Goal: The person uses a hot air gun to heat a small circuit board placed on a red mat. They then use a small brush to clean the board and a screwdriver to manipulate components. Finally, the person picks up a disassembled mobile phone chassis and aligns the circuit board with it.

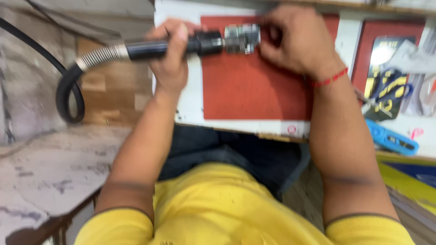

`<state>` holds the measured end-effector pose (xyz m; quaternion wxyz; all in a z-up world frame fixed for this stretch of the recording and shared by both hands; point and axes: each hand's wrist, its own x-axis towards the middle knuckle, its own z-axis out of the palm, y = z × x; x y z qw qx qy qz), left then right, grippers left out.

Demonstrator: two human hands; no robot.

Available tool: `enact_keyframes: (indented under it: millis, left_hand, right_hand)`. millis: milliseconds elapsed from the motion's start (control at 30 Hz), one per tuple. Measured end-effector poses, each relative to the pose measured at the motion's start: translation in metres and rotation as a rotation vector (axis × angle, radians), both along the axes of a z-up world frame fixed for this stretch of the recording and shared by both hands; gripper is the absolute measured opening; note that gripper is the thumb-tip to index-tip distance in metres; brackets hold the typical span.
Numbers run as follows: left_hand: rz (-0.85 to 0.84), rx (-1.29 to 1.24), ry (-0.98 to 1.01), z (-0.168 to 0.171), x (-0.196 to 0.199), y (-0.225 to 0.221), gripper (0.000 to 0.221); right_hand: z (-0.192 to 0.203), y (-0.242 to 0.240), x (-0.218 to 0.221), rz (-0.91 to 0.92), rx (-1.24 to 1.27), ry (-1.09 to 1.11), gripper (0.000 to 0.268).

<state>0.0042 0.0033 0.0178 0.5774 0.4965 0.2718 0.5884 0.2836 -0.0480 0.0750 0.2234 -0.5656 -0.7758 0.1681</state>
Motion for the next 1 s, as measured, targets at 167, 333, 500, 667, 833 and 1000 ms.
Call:
enact_keyframes:
  millis: [167,333,500,667,833,1000]
  left_hand:
    - [0.081,-0.011,0.025,-0.001,0.001,-0.003,0.021]
    - [0.020,-0.107,-0.063,0.011,0.003,0.000,0.018]
    - [-0.037,-0.030,-0.005,0.005,-0.001,-0.008,0.022]
    - [-0.013,0.031,0.115,0.009,-0.001,-0.005,0.022]
    - [0.041,0.020,0.053,0.005,0.001,-0.005,0.019]
    - [-0.002,0.034,0.059,0.011,-0.001,-0.005,0.021]
  right_hand:
    - [-0.006,-0.006,0.000,0.005,-0.027,0.014,0.030]
    - [-0.006,-0.003,0.001,0.035,0.054,-0.034,0.025]
    - [-0.011,-0.005,0.003,0.038,0.049,-0.075,0.024]
    - [-0.006,-0.004,-0.001,0.039,0.045,-0.051,0.026]
    - [-0.001,-0.007,-0.002,0.011,-0.022,-0.041,0.029]
    - [-0.004,-0.002,-0.002,0.063,0.055,-0.051,0.025]
